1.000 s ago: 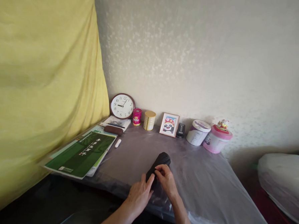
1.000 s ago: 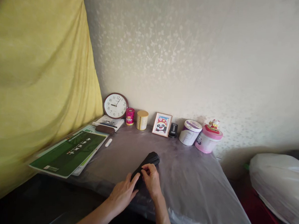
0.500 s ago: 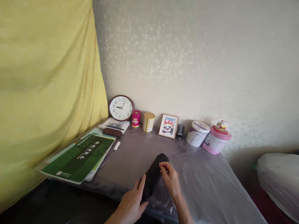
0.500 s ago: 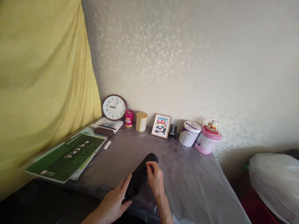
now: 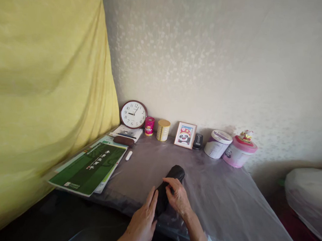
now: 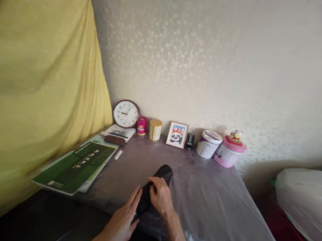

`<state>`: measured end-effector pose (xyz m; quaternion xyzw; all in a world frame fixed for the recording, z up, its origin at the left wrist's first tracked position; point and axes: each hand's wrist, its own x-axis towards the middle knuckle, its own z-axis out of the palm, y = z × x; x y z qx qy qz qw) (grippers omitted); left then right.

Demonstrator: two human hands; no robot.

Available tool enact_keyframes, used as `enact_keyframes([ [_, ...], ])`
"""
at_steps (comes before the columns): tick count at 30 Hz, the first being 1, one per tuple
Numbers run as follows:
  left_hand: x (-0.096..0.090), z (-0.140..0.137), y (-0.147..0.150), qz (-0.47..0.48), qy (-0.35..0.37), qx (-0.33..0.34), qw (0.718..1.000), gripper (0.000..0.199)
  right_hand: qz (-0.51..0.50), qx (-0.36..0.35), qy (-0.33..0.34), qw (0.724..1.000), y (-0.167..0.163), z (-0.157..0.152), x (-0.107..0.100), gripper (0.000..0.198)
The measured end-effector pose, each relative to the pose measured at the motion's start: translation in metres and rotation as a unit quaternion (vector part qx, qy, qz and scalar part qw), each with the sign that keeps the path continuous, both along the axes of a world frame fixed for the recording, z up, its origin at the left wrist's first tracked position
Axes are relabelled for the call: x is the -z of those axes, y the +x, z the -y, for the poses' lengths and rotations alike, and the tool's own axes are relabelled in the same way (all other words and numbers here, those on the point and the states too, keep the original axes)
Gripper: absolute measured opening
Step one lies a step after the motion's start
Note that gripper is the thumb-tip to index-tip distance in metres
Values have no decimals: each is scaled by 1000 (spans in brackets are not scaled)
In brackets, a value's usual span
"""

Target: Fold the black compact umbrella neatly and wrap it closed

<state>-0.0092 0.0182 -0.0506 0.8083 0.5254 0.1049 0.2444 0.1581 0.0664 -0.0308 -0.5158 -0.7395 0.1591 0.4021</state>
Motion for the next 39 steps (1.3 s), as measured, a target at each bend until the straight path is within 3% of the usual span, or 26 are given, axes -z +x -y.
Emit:
enact_keyframes([
  [5, 7, -3, 1, 24, 30, 8, 999, 93, -38, -3, -1, 999, -3, -2, 1, 34],
  [11, 5, -5, 2, -7, 28, 25, 999, 83, -115, 4, -41, 992, 22, 10, -7, 21],
  [18, 5, -3, 2, 17, 12, 19, 1000, 82, -197, 211, -76, 955, 87, 36, 16, 23],
  [21, 7, -7, -1, 86, 4, 5, 996, 81, -198, 240, -99, 945, 98, 40, 30, 28],
  [24, 2, -14, -8, 189, -93, -33, 977, 74, -170, 239, -116, 949, 100, 42, 38, 32],
  [26, -2, -18, -14, 248, -216, -81, 941, 68, -150, 236, -118, 953, 99, 42, 39, 32],
  [28, -2, -22, -20, 263, -263, -144, 917, 67, -136, 235, -117, 955, 99, 42, 41, 31],
  [29, 0, -23, -24, 254, -238, -167, 922, 67, -130, 235, -115, 956, 100, 42, 41, 31],
  [30, 2, -23, -27, 232, -166, -186, 940, 67, -126, 237, -111, 957, 100, 42, 42, 31],
  [32, 6, -21, -30, 169, 1, -129, 977, 68, -115, 238, -102, 959, 101, 42, 44, 30],
  [33, 8, -19, -31, 120, 46, -109, 986, 69, -109, 239, -98, 960, 102, 41, 46, 29],
  [36, 10, -17, -27, -24, 73, -61, 995, 84, -90, 239, -88, 963, 102, 40, 48, 28],
  [39, 11, -25, -27, -66, 37, -44, 996, 95, -75, 233, -80, 966, 102, 40, 51, 28],
])
